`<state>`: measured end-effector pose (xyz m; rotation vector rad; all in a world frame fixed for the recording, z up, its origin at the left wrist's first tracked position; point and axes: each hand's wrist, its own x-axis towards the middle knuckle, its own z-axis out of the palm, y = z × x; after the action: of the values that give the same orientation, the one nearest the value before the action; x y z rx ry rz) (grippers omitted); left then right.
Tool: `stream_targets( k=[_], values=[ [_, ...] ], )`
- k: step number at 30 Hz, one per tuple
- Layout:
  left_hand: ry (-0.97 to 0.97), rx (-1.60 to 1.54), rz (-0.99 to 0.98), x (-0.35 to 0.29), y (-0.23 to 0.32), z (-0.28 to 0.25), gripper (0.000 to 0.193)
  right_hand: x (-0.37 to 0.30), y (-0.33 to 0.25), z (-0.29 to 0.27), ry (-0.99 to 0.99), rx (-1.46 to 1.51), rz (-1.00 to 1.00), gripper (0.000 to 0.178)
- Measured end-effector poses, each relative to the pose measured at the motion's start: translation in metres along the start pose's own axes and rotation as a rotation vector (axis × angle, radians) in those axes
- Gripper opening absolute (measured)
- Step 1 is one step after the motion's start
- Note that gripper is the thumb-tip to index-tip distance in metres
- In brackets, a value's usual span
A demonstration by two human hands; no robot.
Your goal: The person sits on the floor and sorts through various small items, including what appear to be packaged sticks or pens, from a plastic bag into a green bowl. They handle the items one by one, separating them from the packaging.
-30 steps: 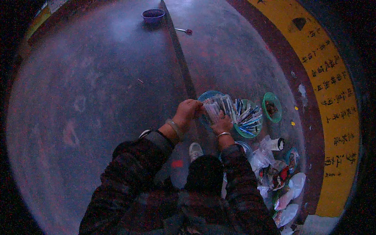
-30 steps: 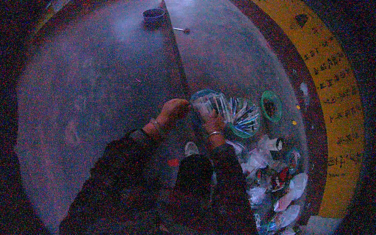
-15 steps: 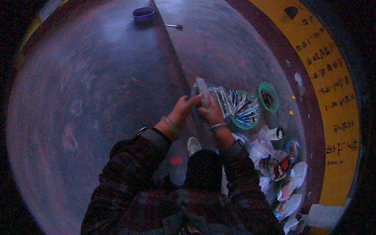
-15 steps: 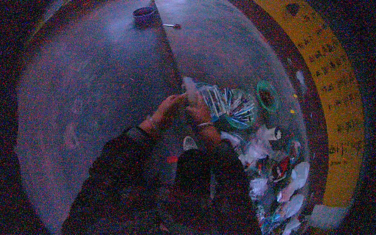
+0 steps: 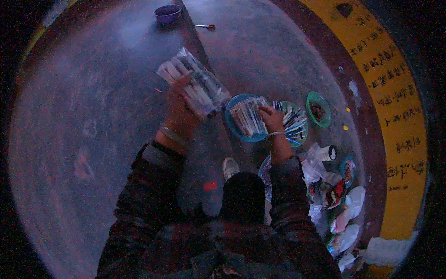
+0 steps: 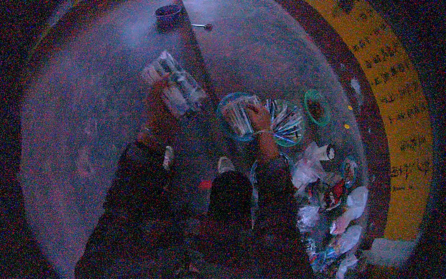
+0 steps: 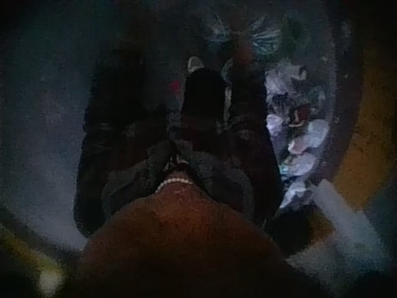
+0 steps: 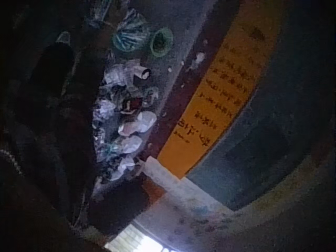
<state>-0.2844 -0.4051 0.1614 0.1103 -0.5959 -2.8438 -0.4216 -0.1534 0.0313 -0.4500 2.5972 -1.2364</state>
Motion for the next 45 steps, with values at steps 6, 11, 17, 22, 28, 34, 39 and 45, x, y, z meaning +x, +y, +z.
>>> stream_targets(
  k=[6, 11, 17, 22, 28, 34, 39, 45],
  values=[
    [-0.13, -0.122, 0.063, 0.007, 0.019, 0.011, 0.024, -0.003, 0.036, 0.057, -0.017, -0.572, 0.083, 0.056],
    [-0.258, -0.214, 0.029, 0.016, 0.024, -0.003, 0.025, -0.005, -0.004, 0.082, -0.056, -0.805, 0.261, 0.058],
    [-0.088, -0.139, 0.001, 0.019, 0.016, -0.005, 0.023, 0.012, 0.021, 0.099, 0.083, -0.794, 0.362, 0.059],
    [-0.182, -0.16, -0.016, 0.025, 0.016, 0.0, 0.021, 0.015, 0.042, 0.096, 0.173, -0.822, 0.297, 0.061],
    [-0.041, -0.157, -0.078, 0.042, 0.014, -0.004, 0.02, 0.016, 0.03, 0.059, -0.03, -0.332, 0.381, 0.077],
    [-0.128, -0.199, -0.112, 0.054, 0.007, 0.003, 0.02, 0.032, 0.154, 0.017, -0.113, 0.22, 0.434, 0.06],
    [-0.099, -0.181, -0.097, 0.06, 0.005, -0.002, 0.019, 0.015, 0.141, -0.018, -0.378, -0.261, -0.171, 0.041],
    [-0.139, -0.069, -0.101, 0.058, 0.005, 0.0, 0.021, 0.027, 0.076, -0.012, -0.517, -0.056, 0.14, 0.046]
  ],
)
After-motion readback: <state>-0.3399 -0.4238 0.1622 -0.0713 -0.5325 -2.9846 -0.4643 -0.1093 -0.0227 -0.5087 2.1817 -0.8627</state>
